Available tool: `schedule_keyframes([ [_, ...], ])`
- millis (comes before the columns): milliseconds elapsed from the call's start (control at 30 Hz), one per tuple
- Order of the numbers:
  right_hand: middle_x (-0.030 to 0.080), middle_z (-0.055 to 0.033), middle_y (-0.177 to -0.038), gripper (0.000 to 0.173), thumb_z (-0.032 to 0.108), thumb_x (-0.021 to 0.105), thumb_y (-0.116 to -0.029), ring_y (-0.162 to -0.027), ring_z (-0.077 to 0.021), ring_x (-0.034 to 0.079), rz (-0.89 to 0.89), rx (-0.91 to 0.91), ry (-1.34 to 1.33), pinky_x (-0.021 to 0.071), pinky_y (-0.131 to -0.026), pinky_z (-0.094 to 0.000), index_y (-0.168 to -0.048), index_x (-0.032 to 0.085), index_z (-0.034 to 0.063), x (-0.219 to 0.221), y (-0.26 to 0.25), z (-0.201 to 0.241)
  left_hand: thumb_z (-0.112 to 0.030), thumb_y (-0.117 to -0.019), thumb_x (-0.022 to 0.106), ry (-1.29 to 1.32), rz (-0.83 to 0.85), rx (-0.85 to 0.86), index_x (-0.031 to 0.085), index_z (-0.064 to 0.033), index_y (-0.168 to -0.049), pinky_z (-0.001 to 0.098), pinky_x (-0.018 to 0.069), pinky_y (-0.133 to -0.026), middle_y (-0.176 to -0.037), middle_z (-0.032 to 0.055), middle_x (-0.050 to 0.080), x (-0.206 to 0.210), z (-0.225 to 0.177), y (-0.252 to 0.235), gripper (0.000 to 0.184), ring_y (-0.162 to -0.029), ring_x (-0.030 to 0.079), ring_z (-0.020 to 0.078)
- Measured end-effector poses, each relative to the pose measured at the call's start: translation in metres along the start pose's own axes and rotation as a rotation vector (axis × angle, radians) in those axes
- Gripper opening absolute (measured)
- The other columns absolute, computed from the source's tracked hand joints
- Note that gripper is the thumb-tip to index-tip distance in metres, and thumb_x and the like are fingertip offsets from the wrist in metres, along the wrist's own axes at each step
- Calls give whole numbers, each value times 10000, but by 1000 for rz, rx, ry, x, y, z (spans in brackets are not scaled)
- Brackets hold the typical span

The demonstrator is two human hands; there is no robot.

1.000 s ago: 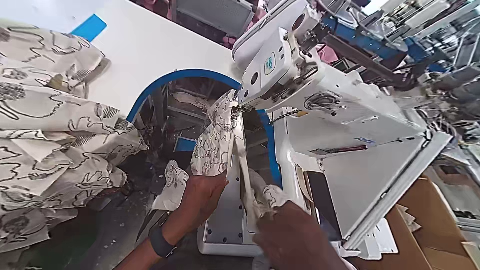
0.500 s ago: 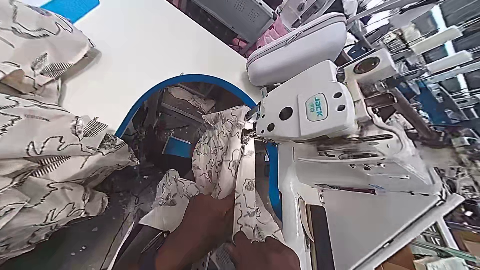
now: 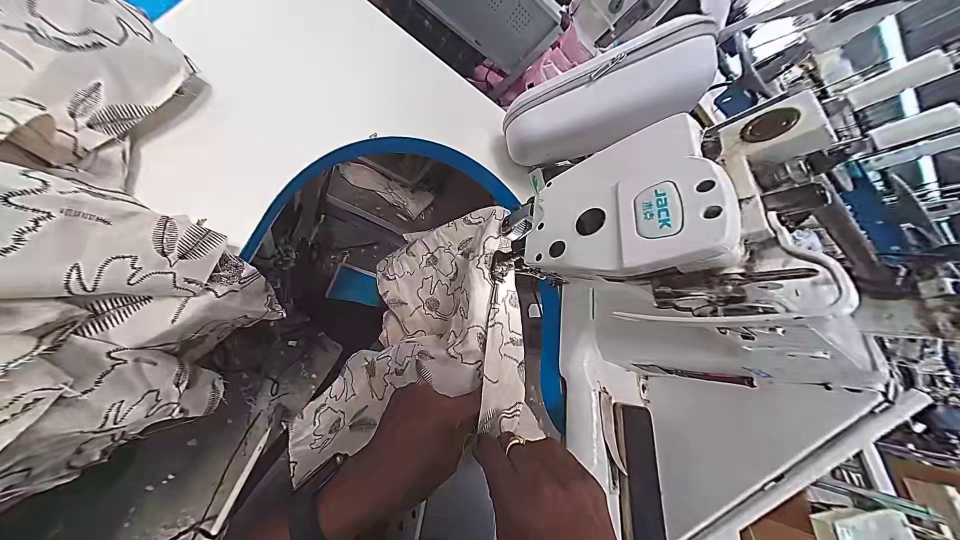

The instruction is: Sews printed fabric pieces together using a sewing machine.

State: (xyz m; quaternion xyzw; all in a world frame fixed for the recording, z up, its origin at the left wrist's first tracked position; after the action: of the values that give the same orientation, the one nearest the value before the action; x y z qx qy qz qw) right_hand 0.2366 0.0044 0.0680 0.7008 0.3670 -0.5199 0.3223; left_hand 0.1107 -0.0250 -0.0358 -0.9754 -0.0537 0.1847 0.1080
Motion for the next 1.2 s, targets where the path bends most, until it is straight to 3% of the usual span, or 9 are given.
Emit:
schedule_keyframes([
  [533,522,-63,-505,139,90,590,-848,-427,-243,578,-242,37,-62,425,-381,-357,-757,687,47,41,-38,-30,-171,-1025,504,438,22,-86,724,-35,-893,299,475,-651,-722,5,639,1,37,-40,290,-672,581,59],
  [600,549,-69,-536,208,146,562,-911,-461,-254,609,-263,72,-173,455,-395,-387,-768,679,49,48,-41,-41,-186,-1024,500,427,-3,-90,710,-29,-944,331,483,-676,-750,24,643,2,38,-48,274,-706,602,88],
  [667,650,-83,-641,267,190,545,-963,-567,-243,675,-273,122,-330,536,-492,-408,-855,727,29,42,-33,-60,-218,-1038,523,299,-29,-132,663,-51,-1305,388,571,-784,-867,67,730,-3,27,-50,345,-799,696,154],
  [700,701,-96,-707,275,196,558,-966,-623,-228,701,-279,168,-417,566,-559,-402,-909,754,10,36,-25,-72,-241,-1033,530,149,-60,-146,607,-68,-1380,417,534,-658,-730,60,664,-2,18,-52,396,-657,640,199],
  [800,733,-47,-792,269,236,612,-947,-686,-55,672,-332,302,-606,559,-645,-226,-948,772,20,27,-4,-105,-191,-1068,478,-276,160,-147,671,3,-1209,619,520,-715,-820,241,698,-1,-19,-81,309,-813,701,461],
  [867,710,13,-801,247,256,643,-920,-715,42,632,-385,358,-650,525,-674,-123,-921,774,47,29,6,-116,-54,-1037,449,-415,341,-164,681,60,-1046,609,518,-761,-961,280,689,3,-39,-102,258,-950,683,476],
  [933,702,-13,-796,251,259,651,-888,-708,-18,635,-393,401,-589,524,-663,-186,-889,782,45,37,18,-116,-51,-1029,482,-425,377,-247,629,102,-1152,593,521,-798,-999,279,683,4,-54,-95,245,-986,677,464],
  [1033,728,-77,-832,233,229,659,-867,-747,-97,678,-387,417,-601,549,-683,-255,-868,778,29,65,37,-92,-205,-919,698,-369,-82,-221,565,61,-1390,503,543,-564,-636,140,655,10,-39,-40,557,-577,672,353],
  [1200,694,-69,-790,127,135,661,-894,-788,-46,659,-505,258,-562,513,-731,-111,-857,762,66,46,34,-13,-158,-874,599,-180,-322,-34,753,-70,-882,410,440,-409,-510,52,559,32,-10,4,178,-432,582,230],
])
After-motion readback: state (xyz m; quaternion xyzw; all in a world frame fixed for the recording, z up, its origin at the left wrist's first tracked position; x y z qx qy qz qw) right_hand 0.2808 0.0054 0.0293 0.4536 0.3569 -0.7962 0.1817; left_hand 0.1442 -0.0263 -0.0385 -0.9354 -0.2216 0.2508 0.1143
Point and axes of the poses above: each hand's wrist, its own y-axis away from the middle knuckle, its own x-axis out of the palm, z = x × y, the point moved 1 cm from there along -y, towards the middle knuckle
